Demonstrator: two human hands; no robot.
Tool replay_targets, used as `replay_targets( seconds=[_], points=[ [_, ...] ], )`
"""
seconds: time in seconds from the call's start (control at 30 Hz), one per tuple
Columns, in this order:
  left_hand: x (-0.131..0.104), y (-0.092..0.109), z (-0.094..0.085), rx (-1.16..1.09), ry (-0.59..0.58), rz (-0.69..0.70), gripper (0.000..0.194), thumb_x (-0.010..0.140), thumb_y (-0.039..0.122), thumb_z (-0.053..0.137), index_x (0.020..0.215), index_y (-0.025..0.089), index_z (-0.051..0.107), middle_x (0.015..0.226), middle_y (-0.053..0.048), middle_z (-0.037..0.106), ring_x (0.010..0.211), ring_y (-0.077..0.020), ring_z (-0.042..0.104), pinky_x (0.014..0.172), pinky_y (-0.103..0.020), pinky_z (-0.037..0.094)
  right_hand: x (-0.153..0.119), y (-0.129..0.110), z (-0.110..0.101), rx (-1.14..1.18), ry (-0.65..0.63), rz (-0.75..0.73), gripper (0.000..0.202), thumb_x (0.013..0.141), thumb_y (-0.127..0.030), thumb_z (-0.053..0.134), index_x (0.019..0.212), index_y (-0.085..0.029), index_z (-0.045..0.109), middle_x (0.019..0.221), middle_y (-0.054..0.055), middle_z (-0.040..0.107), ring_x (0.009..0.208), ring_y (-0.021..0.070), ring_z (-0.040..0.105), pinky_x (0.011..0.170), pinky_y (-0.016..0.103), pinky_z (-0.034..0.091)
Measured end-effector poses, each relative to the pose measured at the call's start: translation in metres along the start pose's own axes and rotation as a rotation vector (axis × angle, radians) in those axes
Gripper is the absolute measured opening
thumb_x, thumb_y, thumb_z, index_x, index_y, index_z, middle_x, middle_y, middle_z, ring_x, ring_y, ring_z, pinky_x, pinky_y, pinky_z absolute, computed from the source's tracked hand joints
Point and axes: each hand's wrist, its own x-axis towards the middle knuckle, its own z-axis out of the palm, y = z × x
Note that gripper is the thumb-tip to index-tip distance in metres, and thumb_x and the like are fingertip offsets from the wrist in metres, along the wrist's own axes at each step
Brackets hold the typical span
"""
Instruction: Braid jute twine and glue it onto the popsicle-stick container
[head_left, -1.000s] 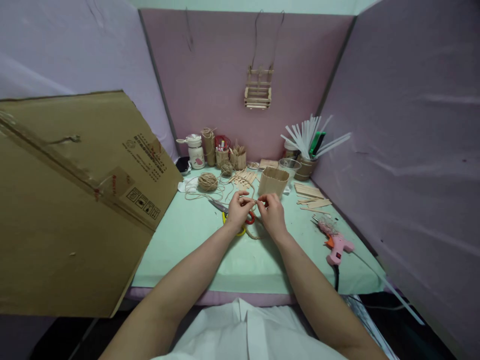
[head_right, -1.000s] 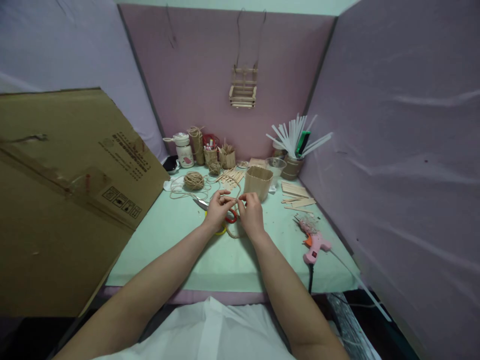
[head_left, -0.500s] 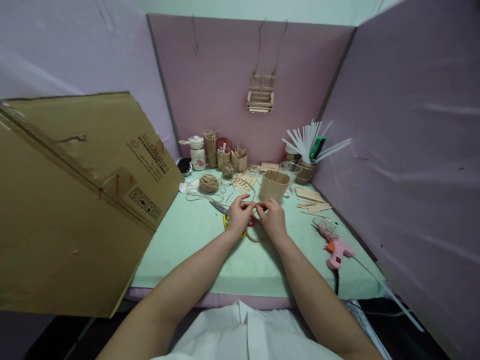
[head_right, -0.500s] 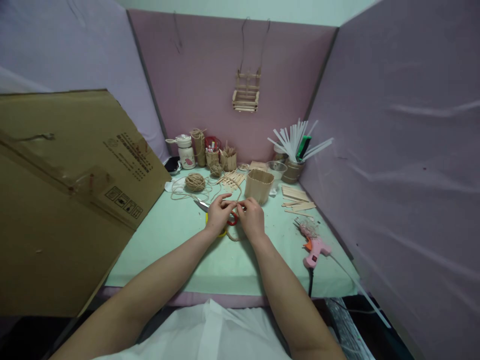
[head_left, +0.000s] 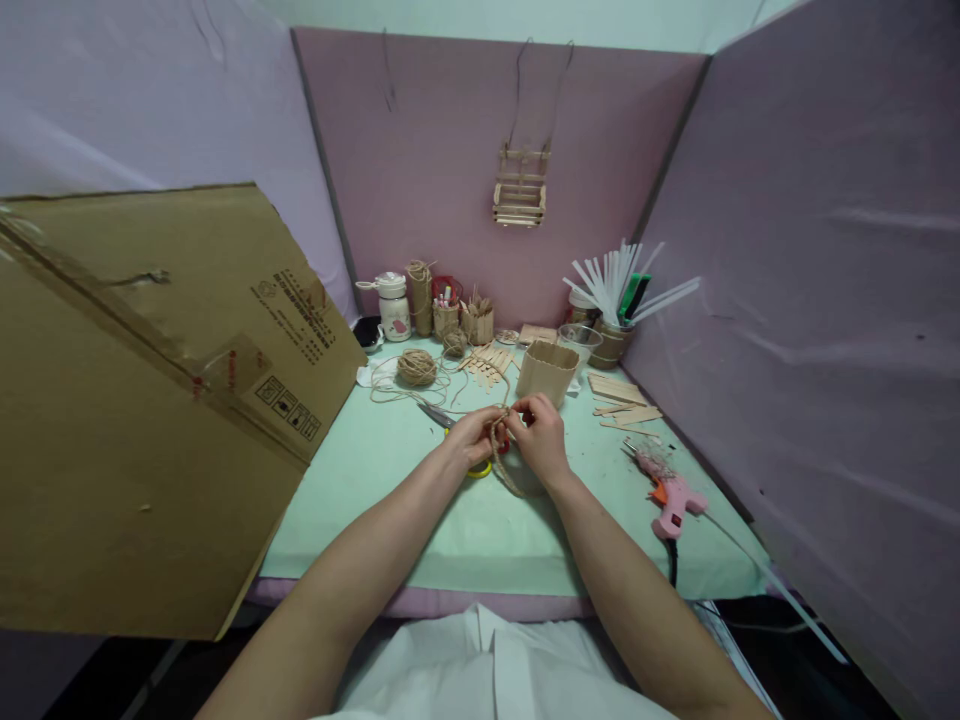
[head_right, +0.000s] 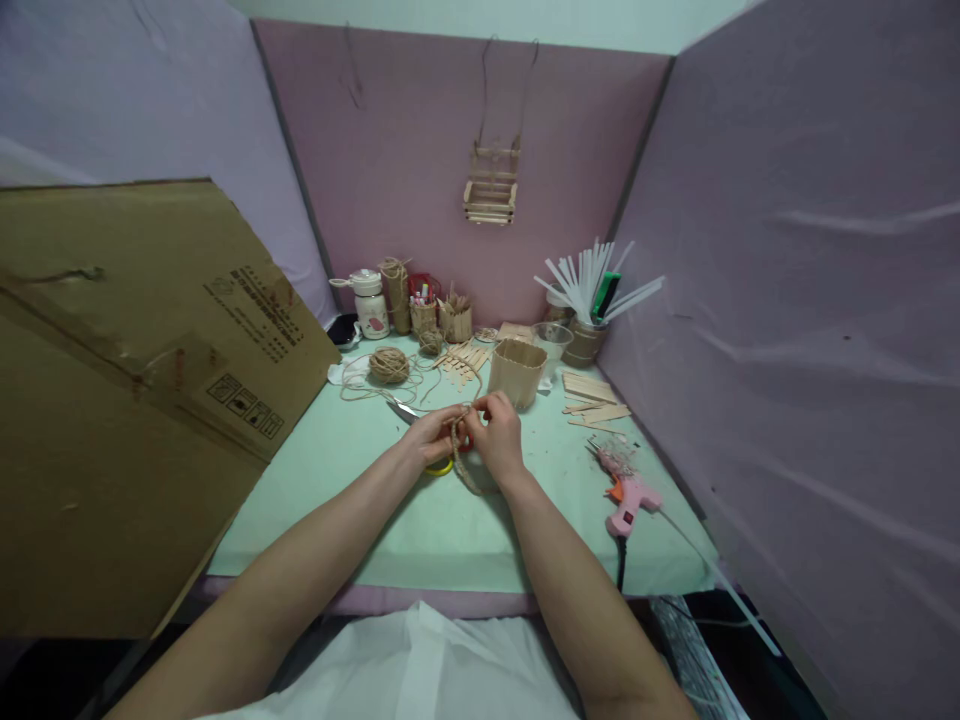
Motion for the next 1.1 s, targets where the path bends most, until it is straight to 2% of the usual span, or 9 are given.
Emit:
replay_targets(
  seconds=[0.07, 0.13, 0.2, 0.37, 0.57, 0.67, 0.77, 1.0, 1.1],
  points=[
    [-0.003, 0.002, 0.001, -0.006, 0.018, 0.035, 0.019, 0.064, 0.012, 0.067, 0.075, 0.016, 0.051, 0.058, 0.001, 0.057, 0.047, -0.0075, 0.053, 0.045, -0.019, 0.042, 0.002, -0.001, -0.001, 0.229, -0.055, 0.233, 0.011, 0.071, -0.030, 0.056, 0.068, -0.020, 0.056, 0.068, 0.000, 0.056, 0.060, 0.0140, 0.049, 0.058, 0.027, 0.041],
    [-0.007, 0.002, 0.004, 0.045, 0.092, 0.180, 0.026, 0.065, 0.010, 0.065, 0.083, 0.017, 0.048, 0.061, 0.002, 0.060, 0.052, -0.0081, 0.057, 0.048, -0.018, 0.043, 0.004, -0.001, -0.004, 0.427, -0.140, 0.464, 0.016, 0.068, -0.035, 0.059, 0.071, -0.019, 0.057, 0.063, -0.001, 0.056, 0.053, 0.0122, 0.047, 0.049, 0.025, 0.038],
    [-0.012, 0.001, 0.007, 0.167, 0.131, 0.347, 0.030, 0.066, 0.011, 0.064, 0.089, 0.019, 0.045, 0.064, 0.002, 0.061, 0.056, -0.0093, 0.060, 0.051, -0.018, 0.044, 0.006, -0.001, -0.007, 0.506, -0.182, 0.582, 0.020, 0.066, -0.037, 0.063, 0.071, -0.019, 0.059, 0.058, -0.003, 0.054, 0.046, 0.0094, 0.042, 0.044, 0.022, 0.032],
    [-0.014, -0.004, 0.009, 0.364, 0.095, 0.536, 0.027, 0.070, 0.021, 0.064, 0.089, 0.019, 0.045, 0.071, 0.001, 0.060, 0.061, -0.0106, 0.062, 0.053, -0.020, 0.045, 0.007, 0.000, -0.011, 0.410, -0.184, 0.487, 0.025, 0.064, -0.041, 0.067, 0.070, -0.016, 0.063, 0.062, -0.001, 0.058, 0.049, 0.0089, 0.043, 0.045, 0.021, 0.031],
    [-0.008, -0.011, 0.006, 0.449, 0.058, 0.445, 0.019, 0.075, 0.033, 0.059, 0.082, 0.017, 0.051, 0.064, 0.002, 0.058, 0.045, -0.0064, 0.049, 0.044, -0.018, 0.035, 0.007, 0.007, -0.008, 0.314, -0.091, 0.396, 0.024, 0.070, -0.041, 0.060, 0.072, -0.017, 0.061, 0.063, 0.000, 0.057, 0.057, 0.0119, 0.047, 0.052, 0.024, 0.037],
    [-0.005, -0.011, 0.004, 0.555, 0.005, 0.449, 0.021, 0.075, 0.035, 0.058, 0.071, 0.015, 0.058, 0.058, 0.001, 0.057, 0.049, -0.0077, 0.048, 0.048, -0.019, 0.036, 0.008, 0.009, -0.007, 0.304, -0.077, 0.389, 0.022, 0.070, -0.039, 0.060, 0.071, -0.017, 0.060, 0.063, -0.001, 0.056, 0.057, 0.0117, 0.046, 0.052, 0.024, 0.037],
    [-0.005, -0.009, 0.002, 0.621, -0.001, 0.447, 0.019, 0.074, 0.033, 0.059, 0.068, 0.014, 0.059, 0.057, 0.001, 0.056, 0.053, -0.0091, 0.049, 0.052, -0.021, 0.038, 0.007, 0.008, -0.007, 0.371, -0.056, 0.434, 0.022, 0.068, -0.039, 0.061, 0.069, -0.017, 0.059, 0.061, -0.002, 0.054, 0.056, 0.0112, 0.045, 0.052, 0.024, 0.037],
    [-0.015, -0.009, 0.007, 0.791, -0.081, 0.486, 0.019, 0.074, 0.030, 0.056, 0.066, 0.015, 0.061, 0.055, 0.002, 0.055, 0.054, -0.0097, 0.047, 0.055, -0.022, 0.035, 0.006, 0.012, 0.000, 0.626, 0.167, 0.530, 0.020, 0.063, -0.035, 0.065, 0.064, -0.019, 0.052, 0.054, -0.006, 0.047, 0.046, 0.0080, 0.039, 0.047, 0.024, 0.033],
    [-0.015, -0.010, 0.008, 0.736, -0.075, 0.468, 0.019, 0.074, 0.031, 0.056, 0.066, 0.015, 0.061, 0.056, 0.001, 0.057, 0.053, -0.0098, 0.047, 0.054, -0.023, 0.034, 0.007, 0.013, 0.002, 0.722, 0.157, 0.548, 0.021, 0.063, -0.034, 0.065, 0.063, -0.020, 0.051, 0.052, -0.007, 0.043, 0.044, 0.0074, 0.037, 0.046, 0.024, 0.032]
  ],
)
